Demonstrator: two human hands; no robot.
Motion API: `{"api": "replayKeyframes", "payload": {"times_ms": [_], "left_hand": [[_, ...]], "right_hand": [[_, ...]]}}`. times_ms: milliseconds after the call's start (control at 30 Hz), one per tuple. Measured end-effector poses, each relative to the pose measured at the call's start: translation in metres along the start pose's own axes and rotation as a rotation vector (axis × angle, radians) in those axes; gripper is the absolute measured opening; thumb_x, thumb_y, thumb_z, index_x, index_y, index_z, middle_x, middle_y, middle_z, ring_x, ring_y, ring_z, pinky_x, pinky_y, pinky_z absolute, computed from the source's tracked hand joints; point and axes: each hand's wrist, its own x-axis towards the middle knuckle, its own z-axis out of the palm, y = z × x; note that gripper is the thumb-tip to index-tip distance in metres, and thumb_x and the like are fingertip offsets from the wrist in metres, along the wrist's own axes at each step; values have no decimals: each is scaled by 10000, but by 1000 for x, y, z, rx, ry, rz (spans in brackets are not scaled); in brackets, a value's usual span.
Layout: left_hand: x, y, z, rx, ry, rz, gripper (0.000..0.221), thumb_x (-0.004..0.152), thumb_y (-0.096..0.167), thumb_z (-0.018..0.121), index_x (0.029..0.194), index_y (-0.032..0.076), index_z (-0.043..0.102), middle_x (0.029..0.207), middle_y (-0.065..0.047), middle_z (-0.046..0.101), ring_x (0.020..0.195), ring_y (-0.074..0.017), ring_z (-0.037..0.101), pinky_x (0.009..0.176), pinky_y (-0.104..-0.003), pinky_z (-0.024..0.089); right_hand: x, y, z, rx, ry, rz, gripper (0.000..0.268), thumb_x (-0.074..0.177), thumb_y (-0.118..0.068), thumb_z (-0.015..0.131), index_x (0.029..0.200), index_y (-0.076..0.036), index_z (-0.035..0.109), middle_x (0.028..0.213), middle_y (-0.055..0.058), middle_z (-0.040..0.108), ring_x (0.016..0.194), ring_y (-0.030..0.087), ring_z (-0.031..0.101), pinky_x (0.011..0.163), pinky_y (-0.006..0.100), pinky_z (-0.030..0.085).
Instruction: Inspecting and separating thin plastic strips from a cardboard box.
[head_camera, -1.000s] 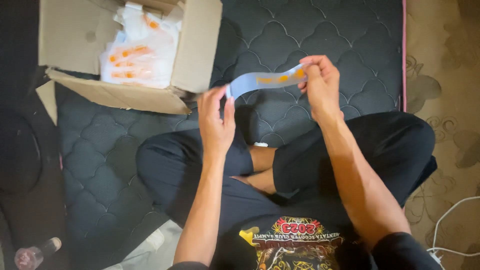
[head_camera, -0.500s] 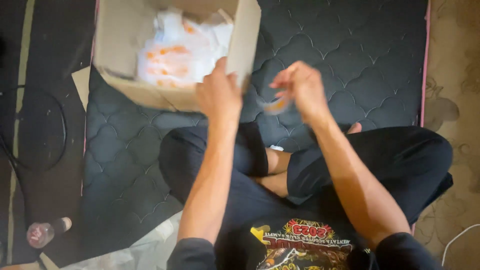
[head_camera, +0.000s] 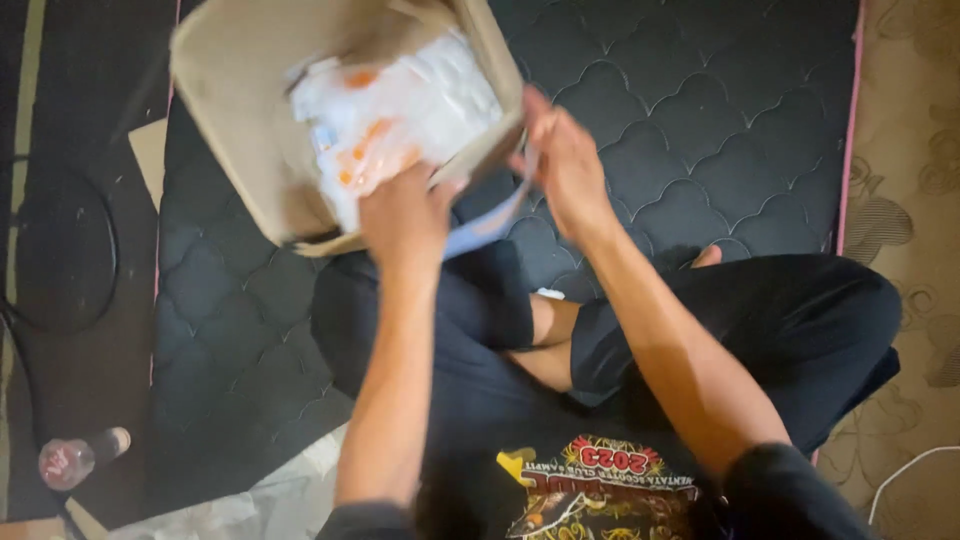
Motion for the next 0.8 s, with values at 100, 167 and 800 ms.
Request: {"api": "replayKeyframes", "payload": {"times_ms": [100, 167, 800], "left_hand": [[25, 31, -9, -207, 5, -179, 272, 935, 454, 667, 944, 192, 739, 818, -183, 749, 837, -500, 675, 674, -596, 472], [21, 15, -21, -241, -17, -124, 349, 909, 469, 719, 1090, 170, 721, 952, -173, 747, 945, -462, 691, 784, -584, 487], [15, -30, -75, 66, -445, 36, 290, 904, 366, 720, 1061, 134, 649, 1268, -34, 699, 1516, -402, 273, 1160, -740, 130]], "right_hand": [[9, -22, 16, -590, 133, -154, 175, 970, -216, 364, 896, -230, 522, 1652, 224, 347, 1061, 115, 687, 773, 338, 474], [-6, -32, 35, -399, 118, -27, 175, 999, -249, 347, 927, -186, 494, 1612, 233, 383, 1169, 320, 642, 838, 462, 543], [1, -19, 62, -203, -1, 92, 290, 974, -526, 429, 847, -269, 470, 1657, 153, 356, 1485, 401, 448, 966, 601, 522]]}}
